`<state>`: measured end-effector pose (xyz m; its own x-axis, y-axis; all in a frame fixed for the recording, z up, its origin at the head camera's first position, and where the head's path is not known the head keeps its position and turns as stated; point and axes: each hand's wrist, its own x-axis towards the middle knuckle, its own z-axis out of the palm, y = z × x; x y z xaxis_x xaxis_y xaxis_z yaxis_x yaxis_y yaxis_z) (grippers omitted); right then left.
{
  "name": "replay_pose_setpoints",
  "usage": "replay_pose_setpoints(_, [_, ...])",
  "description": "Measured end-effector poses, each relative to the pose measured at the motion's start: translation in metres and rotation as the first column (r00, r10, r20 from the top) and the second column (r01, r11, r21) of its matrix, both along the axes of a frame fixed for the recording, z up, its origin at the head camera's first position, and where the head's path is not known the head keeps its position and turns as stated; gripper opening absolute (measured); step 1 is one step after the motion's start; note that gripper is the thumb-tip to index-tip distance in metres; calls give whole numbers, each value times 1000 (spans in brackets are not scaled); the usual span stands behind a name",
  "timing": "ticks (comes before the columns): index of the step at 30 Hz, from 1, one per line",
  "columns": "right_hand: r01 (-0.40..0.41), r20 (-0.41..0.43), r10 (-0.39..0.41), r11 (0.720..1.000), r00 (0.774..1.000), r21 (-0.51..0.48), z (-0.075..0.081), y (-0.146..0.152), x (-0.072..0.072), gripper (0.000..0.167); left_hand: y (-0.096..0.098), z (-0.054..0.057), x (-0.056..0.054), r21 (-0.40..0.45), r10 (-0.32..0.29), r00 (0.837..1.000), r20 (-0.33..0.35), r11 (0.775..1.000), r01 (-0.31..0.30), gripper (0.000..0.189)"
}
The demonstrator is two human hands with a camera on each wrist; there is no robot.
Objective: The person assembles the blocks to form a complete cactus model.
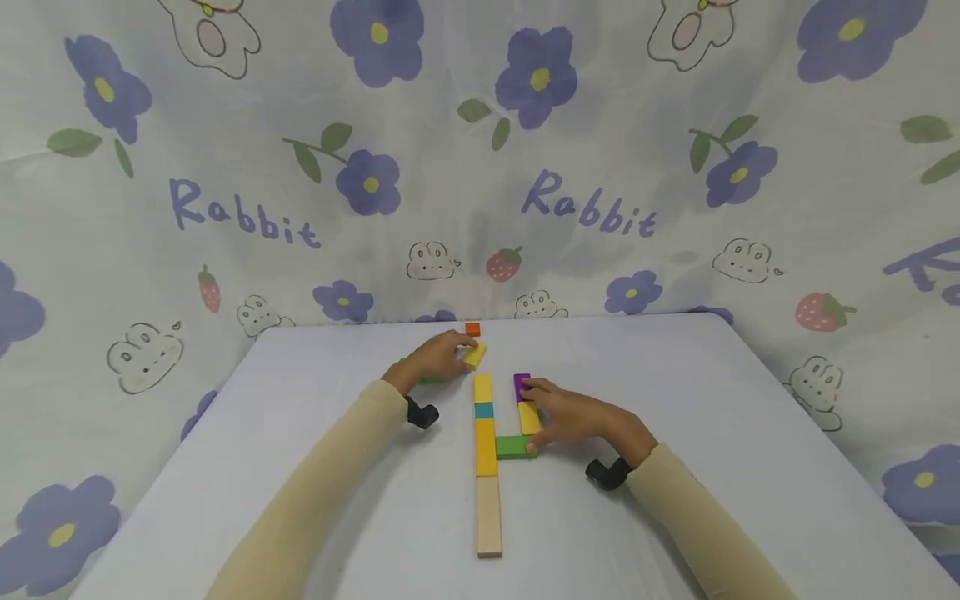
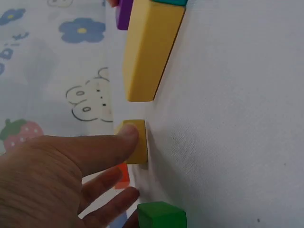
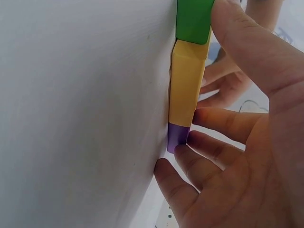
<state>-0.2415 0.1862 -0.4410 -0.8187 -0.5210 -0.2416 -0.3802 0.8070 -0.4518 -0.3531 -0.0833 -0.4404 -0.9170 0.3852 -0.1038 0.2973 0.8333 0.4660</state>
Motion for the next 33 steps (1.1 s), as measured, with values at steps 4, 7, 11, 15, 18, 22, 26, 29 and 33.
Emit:
replay_pose_setpoints(4, [-9, -6, 8, 1000, 1000, -10, -3, 2, -1, 100, -4, 0, -5, 54, -26, 999, 26, 998, 25, 62])
replay_pose_setpoints(7, [-8, -7, 8, 1000, 1000, -7, -4, 2, 0, 99, -8, -2, -8, 93, -55, 998, 41, 994, 51, 66])
replay_pose_setpoints(11, [-20, -20, 20, 1000, 1000, -9, -3, 1, 0, 99, -11, -3, -10, 108, -95, 992, 85, 990, 85, 66])
replay_pose_setpoints(15, [-28, -26, 28, 1000, 999, -8, -2, 1, 1, 98, -11, -4, -12, 66, -119, 987, 112, 992, 112, 64])
replay_pose_setpoints(18, [-26, -24, 26, 1000, 999, -11, -1, 0, 1, 98, -10, -2, -12, 51, -117, 988, 100, 992, 113, 64])
replay_pose_setpoints(22, [-23, -21, 23, 1000, 1000, -13, 0, 1, 2, 98, -7, 1, -9, 48, -108, 988, 109, 993, 103, 66])
replay_pose_setpoints(26, [-26, -17, 26, 1000, 1000, -7, 0, 2, 1, 99, -6, 2, -8, 30, -90, 987, 135, 996, 87, 72])
replay_pose_setpoints(29, [-30, -15, 30, 1000, 999, -10, -1, 3, 0, 99, -6, 2, -8, 17, -86, 988, 131, 996, 85, 75])
replay_pose_setpoints(33, [-31, -14, 31, 999, 999, -15, -3, 4, -2, 99, -5, 2, -8, 0, -112, 988, 104, 994, 113, 72])
